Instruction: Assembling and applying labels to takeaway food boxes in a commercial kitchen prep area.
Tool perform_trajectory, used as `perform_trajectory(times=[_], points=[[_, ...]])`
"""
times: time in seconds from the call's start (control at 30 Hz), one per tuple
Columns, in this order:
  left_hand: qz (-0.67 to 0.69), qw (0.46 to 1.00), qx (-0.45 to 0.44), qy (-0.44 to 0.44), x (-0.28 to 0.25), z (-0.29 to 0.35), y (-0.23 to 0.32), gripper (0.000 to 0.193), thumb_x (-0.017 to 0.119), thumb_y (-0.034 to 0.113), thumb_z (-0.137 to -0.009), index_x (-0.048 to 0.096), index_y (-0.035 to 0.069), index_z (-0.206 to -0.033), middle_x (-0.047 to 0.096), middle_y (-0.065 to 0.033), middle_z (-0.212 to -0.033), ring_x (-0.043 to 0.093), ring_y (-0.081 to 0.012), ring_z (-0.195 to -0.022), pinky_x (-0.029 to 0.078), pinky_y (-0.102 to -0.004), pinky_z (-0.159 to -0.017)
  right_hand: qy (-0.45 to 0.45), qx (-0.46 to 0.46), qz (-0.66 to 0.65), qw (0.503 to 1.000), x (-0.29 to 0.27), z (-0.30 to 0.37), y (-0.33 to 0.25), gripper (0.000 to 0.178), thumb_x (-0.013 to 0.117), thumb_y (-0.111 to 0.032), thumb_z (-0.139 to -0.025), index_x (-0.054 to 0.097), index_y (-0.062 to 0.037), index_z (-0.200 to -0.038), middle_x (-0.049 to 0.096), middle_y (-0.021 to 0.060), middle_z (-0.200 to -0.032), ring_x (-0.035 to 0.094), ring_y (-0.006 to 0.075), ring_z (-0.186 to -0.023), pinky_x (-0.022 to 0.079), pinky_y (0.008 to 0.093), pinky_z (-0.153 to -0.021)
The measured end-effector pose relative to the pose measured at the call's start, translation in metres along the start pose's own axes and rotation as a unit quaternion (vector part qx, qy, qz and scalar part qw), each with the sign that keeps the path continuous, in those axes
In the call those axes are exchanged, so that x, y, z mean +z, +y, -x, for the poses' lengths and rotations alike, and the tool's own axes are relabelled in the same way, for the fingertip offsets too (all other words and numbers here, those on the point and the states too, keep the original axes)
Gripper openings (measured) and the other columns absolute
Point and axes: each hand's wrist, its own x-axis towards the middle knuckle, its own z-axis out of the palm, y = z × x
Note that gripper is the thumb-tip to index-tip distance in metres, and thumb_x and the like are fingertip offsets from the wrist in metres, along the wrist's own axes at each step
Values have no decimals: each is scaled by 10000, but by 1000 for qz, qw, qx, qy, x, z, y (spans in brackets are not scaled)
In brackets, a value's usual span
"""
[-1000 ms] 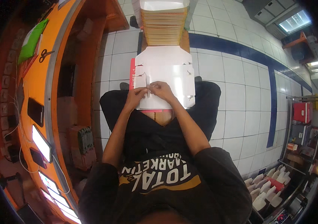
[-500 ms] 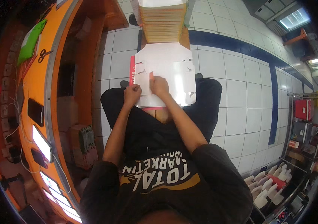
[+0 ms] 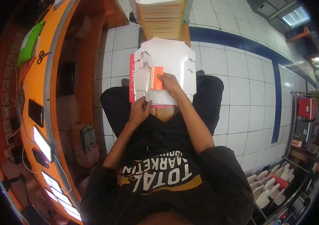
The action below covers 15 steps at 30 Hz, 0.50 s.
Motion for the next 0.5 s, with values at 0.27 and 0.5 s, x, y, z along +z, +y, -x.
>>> perform_trajectory(times=[0.27,0.5], points=[[-154,974,129,106,16,-4,13,71,614,68,-923,586,11,-891,605,-180,-812,643,-379,-670,544,-476,-616,32,-155,212,964,8,6,5,310,607,-237,-1019,634,-36,-785,543,-41,-680,474,55,-596,432,260,-547],[-160,980,97,66,23,-23,5,51,590,32,-889,571,10,-847,608,-194,-777,653,-407,-707,533,-489,-608,44,-109,246,962,24,21,26,319,575,-261,-1034,692,-6,-884,528,-34,-681,473,67,-605,463,271,-565]])
